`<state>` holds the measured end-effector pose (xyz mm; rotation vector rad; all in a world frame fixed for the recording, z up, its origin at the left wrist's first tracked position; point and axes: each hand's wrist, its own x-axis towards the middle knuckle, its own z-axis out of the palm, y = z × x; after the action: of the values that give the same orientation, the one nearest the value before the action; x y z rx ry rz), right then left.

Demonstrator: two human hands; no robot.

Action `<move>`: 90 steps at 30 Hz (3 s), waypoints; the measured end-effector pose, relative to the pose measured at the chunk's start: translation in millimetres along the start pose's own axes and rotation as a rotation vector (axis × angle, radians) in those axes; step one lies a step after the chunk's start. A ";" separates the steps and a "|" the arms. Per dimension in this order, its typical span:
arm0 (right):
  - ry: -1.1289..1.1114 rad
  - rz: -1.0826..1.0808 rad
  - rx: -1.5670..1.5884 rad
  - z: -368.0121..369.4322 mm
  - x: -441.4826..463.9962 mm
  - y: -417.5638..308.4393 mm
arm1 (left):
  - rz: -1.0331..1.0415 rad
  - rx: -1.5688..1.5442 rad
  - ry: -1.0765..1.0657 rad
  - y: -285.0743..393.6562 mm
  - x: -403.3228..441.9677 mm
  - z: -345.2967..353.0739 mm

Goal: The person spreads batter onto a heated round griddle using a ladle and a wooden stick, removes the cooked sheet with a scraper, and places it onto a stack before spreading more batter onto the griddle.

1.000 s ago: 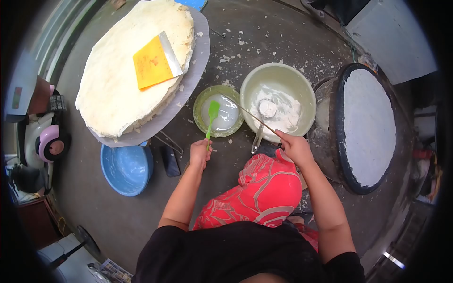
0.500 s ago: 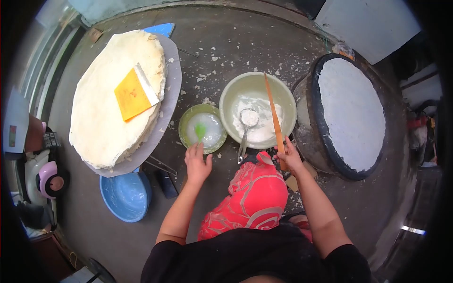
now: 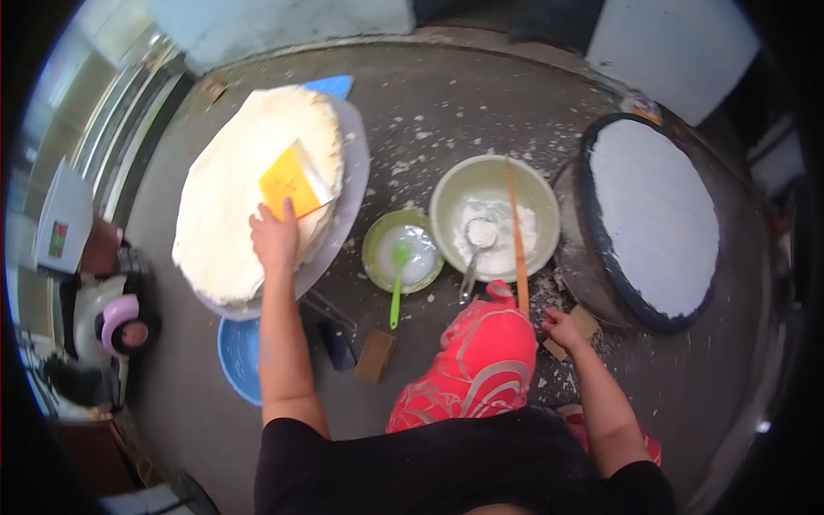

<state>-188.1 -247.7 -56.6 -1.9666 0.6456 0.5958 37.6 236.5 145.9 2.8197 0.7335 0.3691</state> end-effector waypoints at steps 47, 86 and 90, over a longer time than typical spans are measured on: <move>1.465 0.201 0.194 -346.1 -138.3 133.6 | 1.119 -0.538 -0.291 133.9 -268.1 -64.3; 0.740 -0.508 -0.387 -556.1 269.5 -162.6 | 1.053 -0.191 -0.339 280.2 -252.2 -16.1; 0.417 -0.728 -0.546 -473.5 281.7 -245.9 | 1.102 -0.207 -0.313 268.4 -248.6 -16.6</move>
<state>248.9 -622.8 122.9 -2.6588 -0.0500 -0.1190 -56.9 -115.3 183.9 2.6871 -0.9106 0.1176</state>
